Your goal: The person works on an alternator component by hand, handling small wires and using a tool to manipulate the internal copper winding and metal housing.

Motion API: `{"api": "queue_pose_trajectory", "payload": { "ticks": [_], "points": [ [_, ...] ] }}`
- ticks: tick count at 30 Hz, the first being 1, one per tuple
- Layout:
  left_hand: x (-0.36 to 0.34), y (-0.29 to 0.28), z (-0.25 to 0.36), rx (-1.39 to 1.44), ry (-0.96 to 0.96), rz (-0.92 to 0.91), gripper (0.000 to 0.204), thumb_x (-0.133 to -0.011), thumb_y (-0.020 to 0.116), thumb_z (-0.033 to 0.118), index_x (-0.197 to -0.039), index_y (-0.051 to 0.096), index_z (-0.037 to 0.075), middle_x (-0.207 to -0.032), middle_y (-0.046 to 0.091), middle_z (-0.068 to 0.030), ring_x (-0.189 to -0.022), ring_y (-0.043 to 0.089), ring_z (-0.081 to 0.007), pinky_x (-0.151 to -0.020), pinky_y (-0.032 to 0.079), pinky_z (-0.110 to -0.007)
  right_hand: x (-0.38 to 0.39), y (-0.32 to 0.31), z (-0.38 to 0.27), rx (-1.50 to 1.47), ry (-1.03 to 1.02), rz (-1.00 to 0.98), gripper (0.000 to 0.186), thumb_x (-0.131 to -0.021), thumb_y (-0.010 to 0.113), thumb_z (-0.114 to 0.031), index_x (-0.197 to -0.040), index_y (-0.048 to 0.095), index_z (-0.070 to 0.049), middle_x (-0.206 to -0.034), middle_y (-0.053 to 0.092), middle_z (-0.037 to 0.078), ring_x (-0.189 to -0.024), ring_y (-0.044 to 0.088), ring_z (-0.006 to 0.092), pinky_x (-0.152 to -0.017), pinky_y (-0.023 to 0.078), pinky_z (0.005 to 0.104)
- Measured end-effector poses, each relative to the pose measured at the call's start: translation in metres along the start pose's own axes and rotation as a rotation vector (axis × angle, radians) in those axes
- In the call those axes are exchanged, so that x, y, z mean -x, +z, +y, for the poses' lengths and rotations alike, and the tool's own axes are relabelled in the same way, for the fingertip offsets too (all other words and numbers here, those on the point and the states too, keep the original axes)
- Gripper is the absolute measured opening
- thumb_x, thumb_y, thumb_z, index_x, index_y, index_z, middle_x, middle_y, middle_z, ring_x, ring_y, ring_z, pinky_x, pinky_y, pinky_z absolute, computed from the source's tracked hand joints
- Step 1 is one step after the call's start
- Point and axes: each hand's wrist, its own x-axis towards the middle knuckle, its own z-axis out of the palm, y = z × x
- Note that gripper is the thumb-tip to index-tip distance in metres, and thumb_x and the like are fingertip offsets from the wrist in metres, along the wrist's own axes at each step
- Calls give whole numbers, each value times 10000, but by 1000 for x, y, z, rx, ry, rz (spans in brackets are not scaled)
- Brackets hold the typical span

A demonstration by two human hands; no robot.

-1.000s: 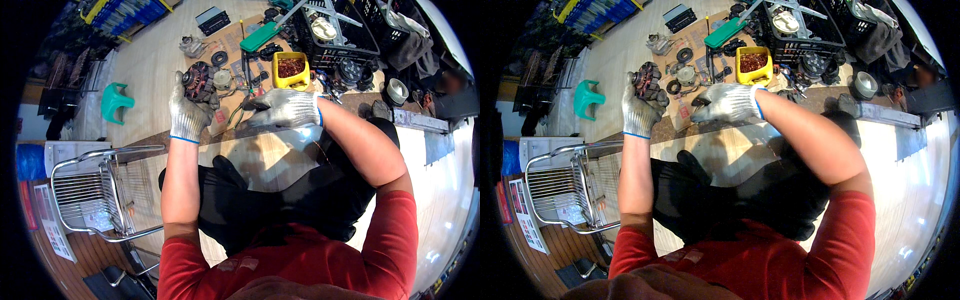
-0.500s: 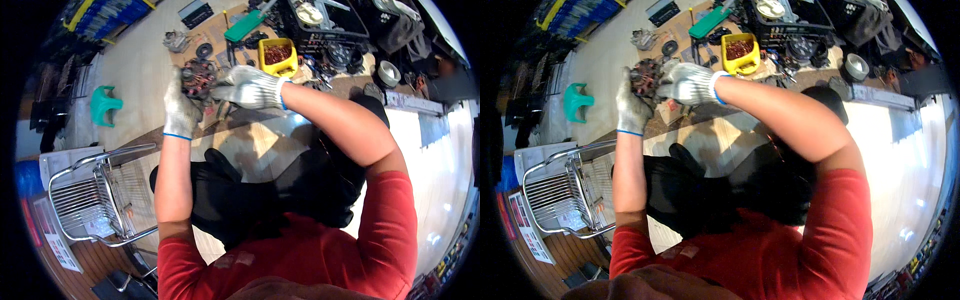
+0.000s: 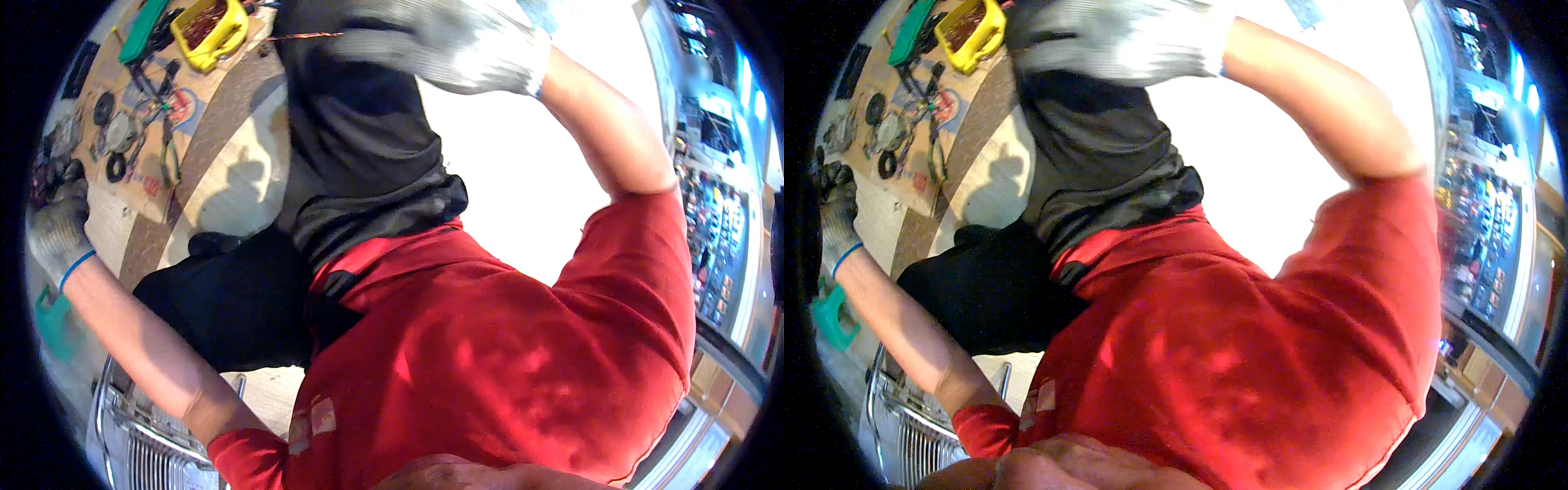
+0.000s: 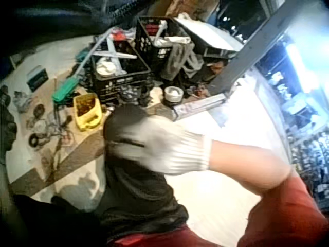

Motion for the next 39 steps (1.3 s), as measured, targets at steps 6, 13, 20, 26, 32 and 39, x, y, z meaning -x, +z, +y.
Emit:
{"api": "queue_pose_trajectory", "payload": {
  "ticks": [6,13,20,26,32,39],
  "points": [
    [-23,28,-32,-827,308,16,299,-919,458,199,-1088,607,2,-906,622,-79,-866,559,-231,-858,443,-353,221,30,142,717,729,53,327,-999,489,-424,-1106,653,-163,-947,710,114,-845,690,332,-693,552,444],
    [-35,-9,-20,-57,57,-102,301,-948,392,223,-1059,570,8,-861,485,-93,-753,429,-216,-732,367,-355,430,52,165,685,1365,-134,505,-988,375,-570,-1159,655,-186,-1112,692,144,-1044,646,381,-886,510,487],
    [-3,41,-32,-184,-86,-317,406,-990,425,262,-1296,548,26,-1204,629,-118,-1018,603,-199,-883,494,-292,531,76,131,629,1716,-157,545,-994,319,-556,-1111,658,-146,-1147,669,181,-1078,621,411,-904,487,518],
    [18,-35,-30,-1216,316,270,369,-976,480,204,-1295,557,36,-1124,660,-122,-958,631,-219,-820,524,-286,594,86,123,659,2132,44,503,-986,421,-481,-1155,671,-79,-1200,664,196,-1104,628,378,-931,461,555],
    [45,109,-63,135,307,418,402,-1000,503,358,-1263,585,67,-1150,644,-119,-1000,607,-254,-897,513,-423,638,133,161,-118,1967,-207,438,-957,542,-435,-1278,612,-146,-1249,644,114,-1042,641,295,-793,524,529],
    [59,159,-66,165,259,401,511,-1000,493,477,-1295,561,65,-1103,671,-113,-922,650,-225,-742,545,-355,511,54,313,62,1361,-480,372,-883,655,-378,-1147,694,-119,-1042,695,93,-909,650,197,-796,532,386]
  ]
}}
